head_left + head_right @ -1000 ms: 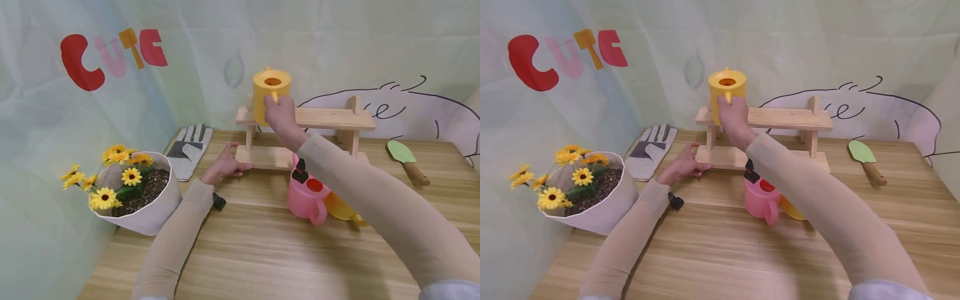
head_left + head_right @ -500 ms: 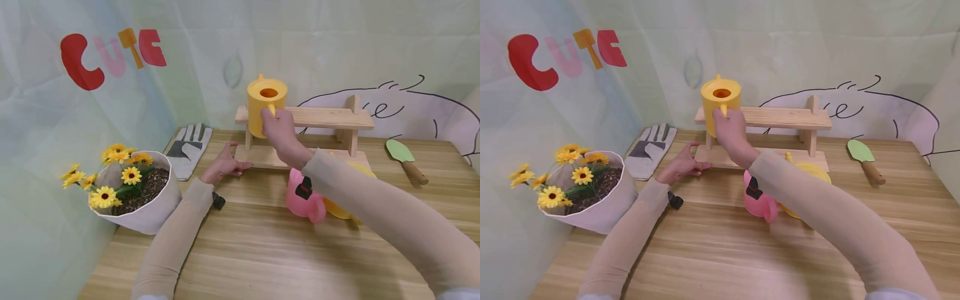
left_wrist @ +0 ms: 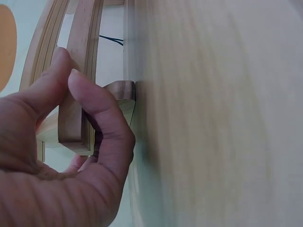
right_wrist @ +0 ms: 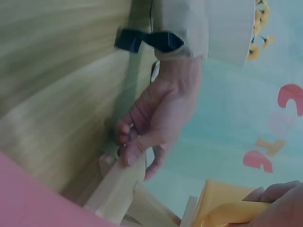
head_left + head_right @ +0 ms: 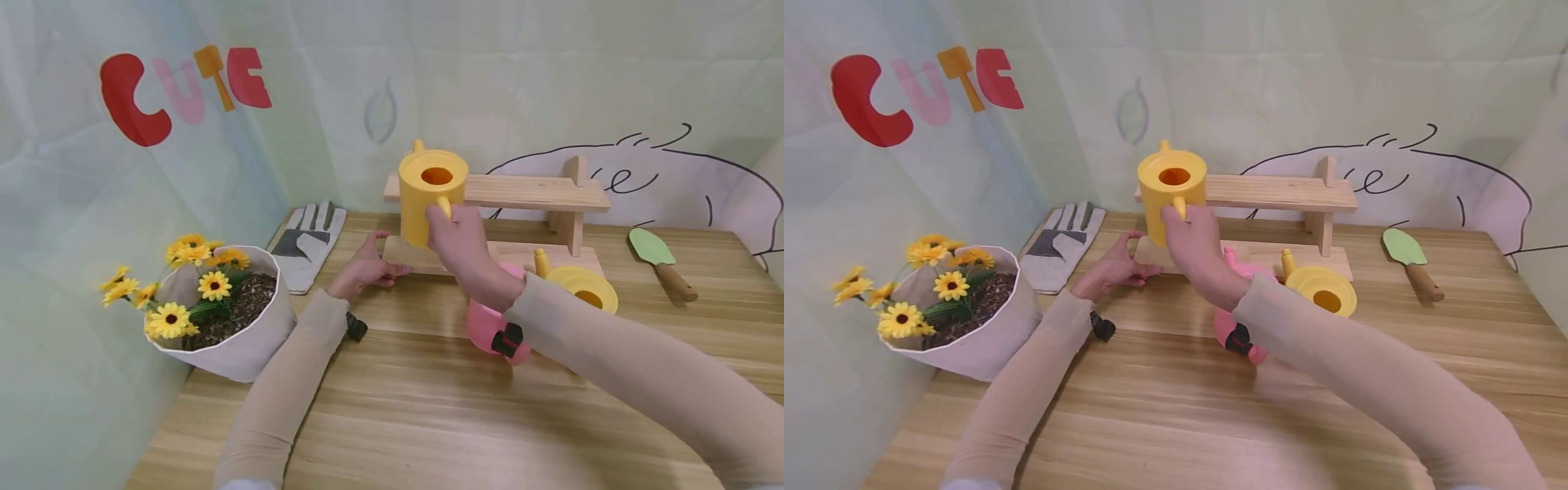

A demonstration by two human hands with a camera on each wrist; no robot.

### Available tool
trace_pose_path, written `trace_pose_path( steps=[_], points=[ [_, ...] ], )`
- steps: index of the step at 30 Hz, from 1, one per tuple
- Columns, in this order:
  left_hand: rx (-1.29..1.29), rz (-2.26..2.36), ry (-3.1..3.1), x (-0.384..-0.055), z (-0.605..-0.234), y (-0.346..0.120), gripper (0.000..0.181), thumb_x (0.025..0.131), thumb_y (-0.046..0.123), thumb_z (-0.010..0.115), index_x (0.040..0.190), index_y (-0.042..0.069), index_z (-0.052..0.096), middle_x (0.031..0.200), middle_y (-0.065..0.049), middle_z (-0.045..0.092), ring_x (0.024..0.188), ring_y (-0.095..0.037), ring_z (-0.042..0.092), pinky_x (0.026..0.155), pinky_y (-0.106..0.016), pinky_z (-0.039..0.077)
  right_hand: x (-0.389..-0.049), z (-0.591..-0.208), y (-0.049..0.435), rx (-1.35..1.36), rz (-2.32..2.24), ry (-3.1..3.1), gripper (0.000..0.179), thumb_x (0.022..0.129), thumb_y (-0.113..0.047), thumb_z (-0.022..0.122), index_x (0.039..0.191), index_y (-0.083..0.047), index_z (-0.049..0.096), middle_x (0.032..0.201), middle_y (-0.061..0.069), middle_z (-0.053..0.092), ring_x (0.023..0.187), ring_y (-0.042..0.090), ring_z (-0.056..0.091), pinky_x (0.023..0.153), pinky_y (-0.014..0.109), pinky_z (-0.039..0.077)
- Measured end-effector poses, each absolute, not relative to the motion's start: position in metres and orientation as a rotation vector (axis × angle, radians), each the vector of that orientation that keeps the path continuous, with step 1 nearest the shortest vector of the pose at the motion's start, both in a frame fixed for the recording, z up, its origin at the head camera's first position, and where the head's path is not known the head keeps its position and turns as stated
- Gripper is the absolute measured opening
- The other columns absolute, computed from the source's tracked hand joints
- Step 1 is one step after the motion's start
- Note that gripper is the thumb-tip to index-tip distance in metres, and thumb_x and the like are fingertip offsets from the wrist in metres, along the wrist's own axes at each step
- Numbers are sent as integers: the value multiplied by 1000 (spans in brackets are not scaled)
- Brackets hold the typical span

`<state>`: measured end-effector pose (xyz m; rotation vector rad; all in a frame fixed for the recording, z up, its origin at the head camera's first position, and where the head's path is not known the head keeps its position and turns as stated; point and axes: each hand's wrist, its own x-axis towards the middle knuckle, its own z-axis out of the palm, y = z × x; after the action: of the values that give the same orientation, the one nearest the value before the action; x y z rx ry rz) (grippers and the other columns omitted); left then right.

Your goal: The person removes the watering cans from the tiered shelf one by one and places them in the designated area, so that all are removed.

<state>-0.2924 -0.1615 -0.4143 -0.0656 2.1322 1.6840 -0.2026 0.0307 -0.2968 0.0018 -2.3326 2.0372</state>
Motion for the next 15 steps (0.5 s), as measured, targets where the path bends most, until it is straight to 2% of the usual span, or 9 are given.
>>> trace_pose_path(
  steps=[6, 11, 15],
  points=[
    [-57, 1692, 2124, -294, -415, -161, 98, 94, 4, 86, 164, 21, 19, 85, -6, 64, 57, -9, 60, 55, -19, 56, -188, -302, 32, -15, 2048, -2359, 39, 102, -20, 50, 63, -13, 48, 54, -7, 46, 55, 14, 38, 53, 24, 30],
    [-45, 1687, 2137, -294, -416, -162, 97, 95, 3, 84, 163, 21, 19, 91, -8, 65, 61, -10, 61, 56, -19, 56, -178, -308, 34, -29, 2044, -2389, 39, 101, -20, 49, 62, -14, 48, 52, -7, 44, 54, 14, 38, 52, 24, 28],
    [-43, 1682, 2150, -294, -416, -161, 95, 95, 0, 82, 163, 20, 19, 100, -12, 60, 64, -11, 62, 58, -20, 57, -171, -312, 36, -55, 2029, -2422, 40, 102, -21, 50, 62, -14, 48, 54, -6, 45, 56, 14, 39, 52, 25, 28]
  ],
)
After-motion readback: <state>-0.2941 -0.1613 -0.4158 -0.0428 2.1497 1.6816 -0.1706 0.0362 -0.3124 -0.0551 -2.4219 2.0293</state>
